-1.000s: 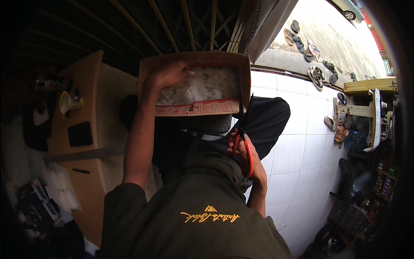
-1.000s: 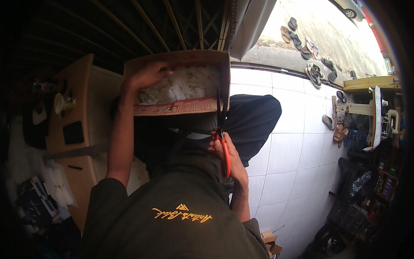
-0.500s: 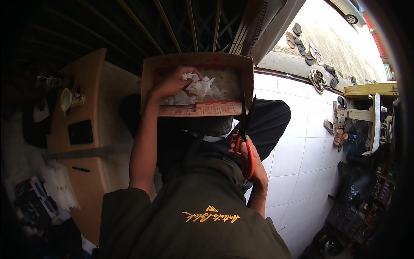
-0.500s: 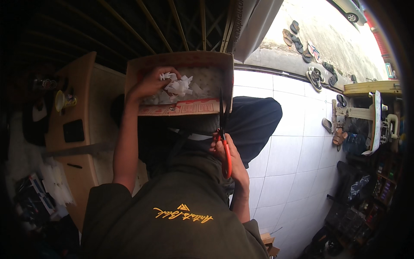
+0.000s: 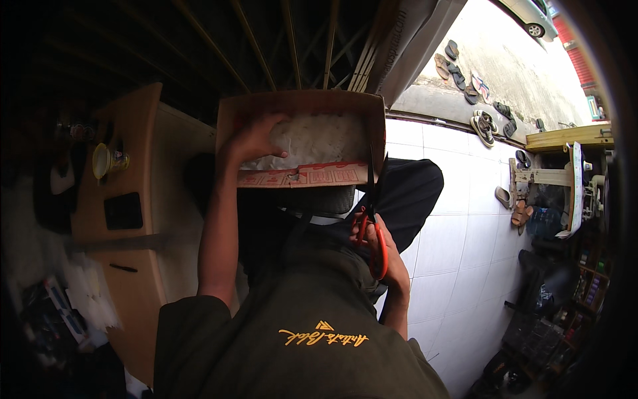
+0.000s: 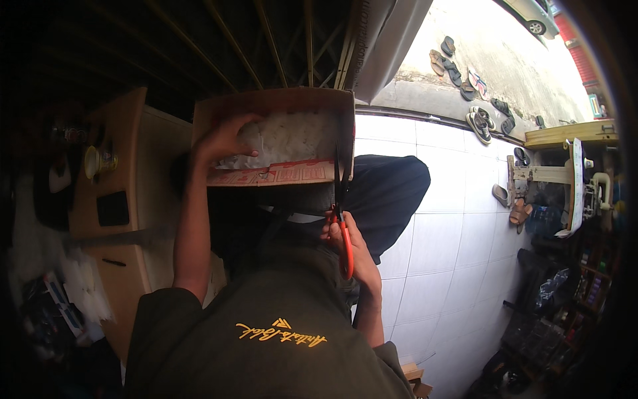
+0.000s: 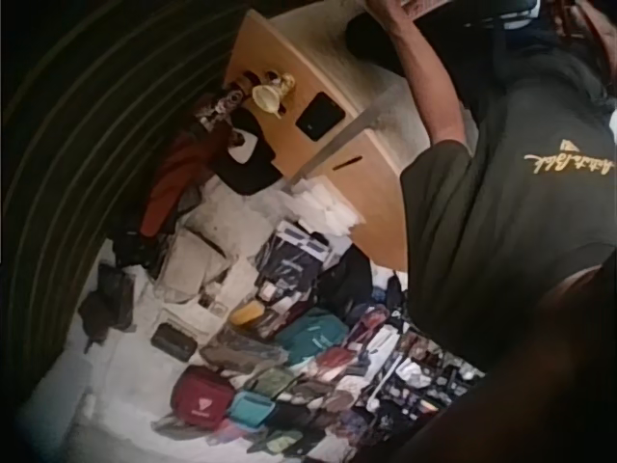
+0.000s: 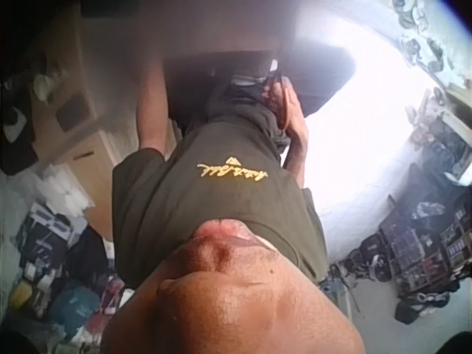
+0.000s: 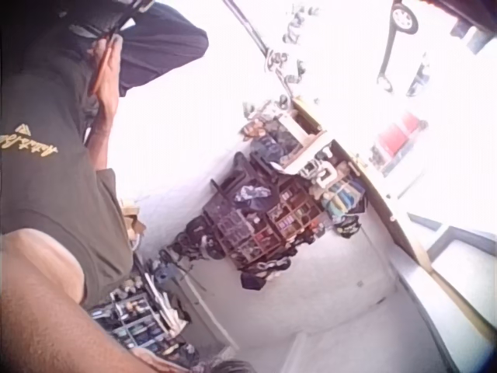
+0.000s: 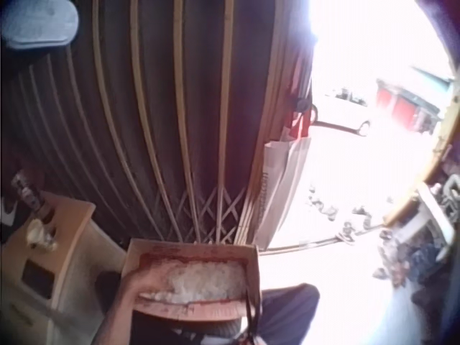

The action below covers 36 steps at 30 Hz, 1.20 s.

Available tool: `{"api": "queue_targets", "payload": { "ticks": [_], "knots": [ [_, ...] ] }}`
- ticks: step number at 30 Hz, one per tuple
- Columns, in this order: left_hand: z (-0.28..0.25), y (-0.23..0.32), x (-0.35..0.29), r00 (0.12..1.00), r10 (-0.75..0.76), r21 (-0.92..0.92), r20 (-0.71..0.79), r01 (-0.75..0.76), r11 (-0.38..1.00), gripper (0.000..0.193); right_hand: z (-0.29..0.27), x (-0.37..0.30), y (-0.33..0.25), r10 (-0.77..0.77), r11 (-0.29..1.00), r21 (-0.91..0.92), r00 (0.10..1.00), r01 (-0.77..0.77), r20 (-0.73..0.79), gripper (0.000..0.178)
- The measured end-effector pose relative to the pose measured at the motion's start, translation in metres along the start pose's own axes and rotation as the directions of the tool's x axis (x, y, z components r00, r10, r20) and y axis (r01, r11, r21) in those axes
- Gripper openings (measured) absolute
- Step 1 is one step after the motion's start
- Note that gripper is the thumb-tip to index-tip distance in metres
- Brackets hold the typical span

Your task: The person cuts small pieces of white fabric using shears while holding the material over a cardboard box.

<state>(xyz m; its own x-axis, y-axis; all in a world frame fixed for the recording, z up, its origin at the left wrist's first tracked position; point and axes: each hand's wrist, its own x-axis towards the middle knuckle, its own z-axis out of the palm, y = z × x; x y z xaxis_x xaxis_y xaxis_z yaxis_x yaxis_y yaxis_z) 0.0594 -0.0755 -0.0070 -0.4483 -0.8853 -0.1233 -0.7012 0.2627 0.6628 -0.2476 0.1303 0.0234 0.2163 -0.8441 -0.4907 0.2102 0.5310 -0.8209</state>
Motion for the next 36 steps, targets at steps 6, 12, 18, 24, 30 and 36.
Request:
{"api": "queue_targets", "payload": {
  "ticks": [6,12,18,24,30,36],
  "knots": [
    [0.005,0.030,0.038,0.928,-0.236,0.315,0.290,0.140,0.939,0.058,0.001,-0.002,-0.005,0.040,0.999,-0.007,0.999,-0.040,-0.005,0.042],
    [0.066,-0.010,0.080,0.901,-0.257,0.452,0.350,0.078,0.889,0.037,0.004,-0.002,-0.004,0.015,1.000,-0.004,1.000,-0.015,0.010,0.042],
    [0.043,0.012,0.053,0.983,-0.102,0.199,0.156,0.070,0.977,0.048,0.004,-0.003,-0.003,-0.010,1.000,-0.029,1.000,0.010,0.003,0.039],
    [0.035,0.003,0.029,0.993,-0.114,-0.148,0.031,0.118,0.982,0.047,0.000,-0.001,-0.001,0.006,0.999,-0.047,1.000,-0.006,-0.014,0.037],
    [0.032,-0.008,0.005,0.958,-0.093,-0.057,-0.271,0.080,0.995,0.025,0.001,0.000,0.003,-0.010,0.997,-0.081,1.000,0.009,-0.017,0.044],
    [0.012,0.007,0.008,0.975,-0.202,-0.115,-0.096,0.190,0.975,0.022,0.001,-0.002,0.001,-0.001,0.997,-0.071,1.000,-0.001,-0.029,0.037]
  ]
}}
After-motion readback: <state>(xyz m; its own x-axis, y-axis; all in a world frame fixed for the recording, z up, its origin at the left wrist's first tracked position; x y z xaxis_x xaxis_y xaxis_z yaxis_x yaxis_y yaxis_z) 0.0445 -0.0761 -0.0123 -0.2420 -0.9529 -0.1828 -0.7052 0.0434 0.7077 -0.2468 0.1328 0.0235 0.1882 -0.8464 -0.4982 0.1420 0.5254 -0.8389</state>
